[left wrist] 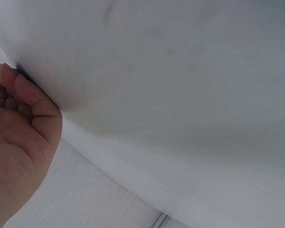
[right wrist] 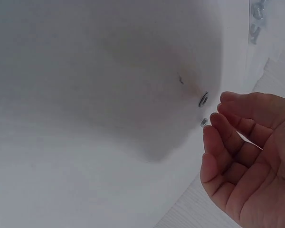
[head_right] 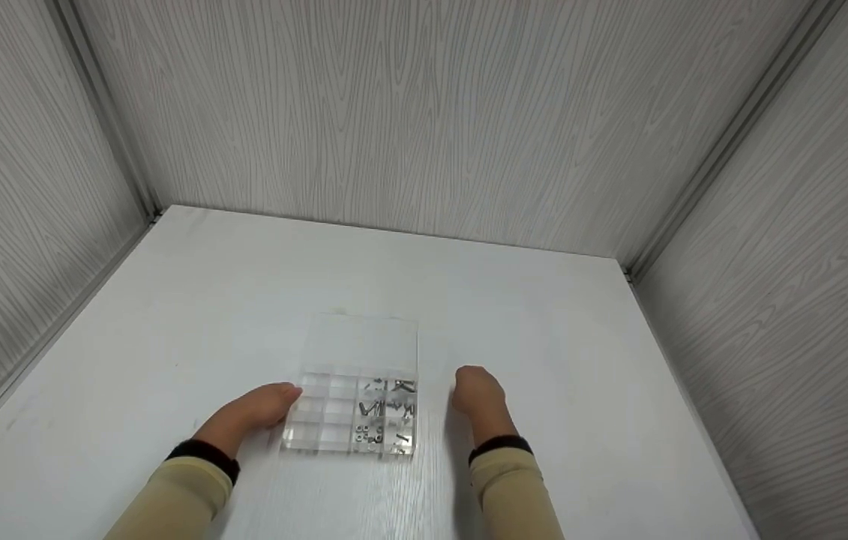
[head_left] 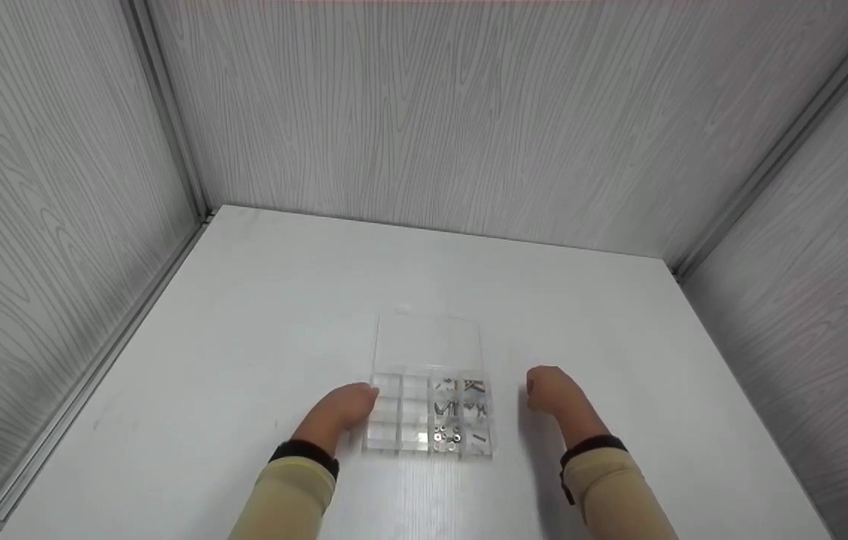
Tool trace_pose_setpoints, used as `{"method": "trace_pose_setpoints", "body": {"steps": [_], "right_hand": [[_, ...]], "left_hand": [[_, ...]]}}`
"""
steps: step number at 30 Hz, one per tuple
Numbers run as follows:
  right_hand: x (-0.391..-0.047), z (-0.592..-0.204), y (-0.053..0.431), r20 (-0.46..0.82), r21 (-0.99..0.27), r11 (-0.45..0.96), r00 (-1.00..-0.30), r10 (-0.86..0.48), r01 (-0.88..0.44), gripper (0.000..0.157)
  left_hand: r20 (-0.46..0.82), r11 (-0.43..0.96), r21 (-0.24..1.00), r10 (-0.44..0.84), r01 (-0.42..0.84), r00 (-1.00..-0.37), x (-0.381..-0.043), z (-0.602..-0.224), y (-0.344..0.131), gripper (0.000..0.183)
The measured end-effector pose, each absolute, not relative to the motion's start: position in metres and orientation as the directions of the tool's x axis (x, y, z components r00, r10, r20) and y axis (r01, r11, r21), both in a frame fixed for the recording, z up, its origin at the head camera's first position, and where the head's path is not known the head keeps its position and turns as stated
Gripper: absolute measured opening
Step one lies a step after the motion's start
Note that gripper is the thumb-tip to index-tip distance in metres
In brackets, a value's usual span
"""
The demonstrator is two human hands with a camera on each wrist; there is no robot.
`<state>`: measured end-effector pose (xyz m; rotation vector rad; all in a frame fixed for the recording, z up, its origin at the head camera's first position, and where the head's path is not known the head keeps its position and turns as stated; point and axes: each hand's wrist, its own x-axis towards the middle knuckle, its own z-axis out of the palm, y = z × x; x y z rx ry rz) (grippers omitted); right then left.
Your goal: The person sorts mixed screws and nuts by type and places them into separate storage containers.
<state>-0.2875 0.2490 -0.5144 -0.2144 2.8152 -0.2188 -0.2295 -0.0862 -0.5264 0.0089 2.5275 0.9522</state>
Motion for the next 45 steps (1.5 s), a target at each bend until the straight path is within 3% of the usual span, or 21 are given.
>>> {"method": "trace_pose_setpoints", "body": {"steps": [20,28,37,45], "right_hand": [[-0.282,-0.524,0.254,-0.247,-0.195,0.964,-0.943,-0.224,-0.178,0.016],[-0.280,-0.512,0.238,-0.149,-0.304,0.922,-0.944,-0.293,-0.238,0.015],[-0.262,-0.489,0.199,-0.162,-0.433,0.783,-0.817,-0.554,-0.445,0.014],[-0.254,-0.492,0.177,-0.174,-0.427,0.728,-0.741,-0.648,-0.537,0.018]], "left_hand": [[-0.355,0.767,0.633,0.173,-0.100,-0.919,-0.228,-0.526,-0.087,0.049],[-0.352,0.762,0.640,0.173,-0.101,-0.920,-0.227,-0.526,-0.089,0.049],[-0.364,0.775,0.625,0.176,-0.100,-0.915,-0.227,-0.525,-0.088,0.049],[-0.354,0.781,0.617,0.167,-0.096,-0.920,-0.228,-0.526,-0.088,0.049]]}}
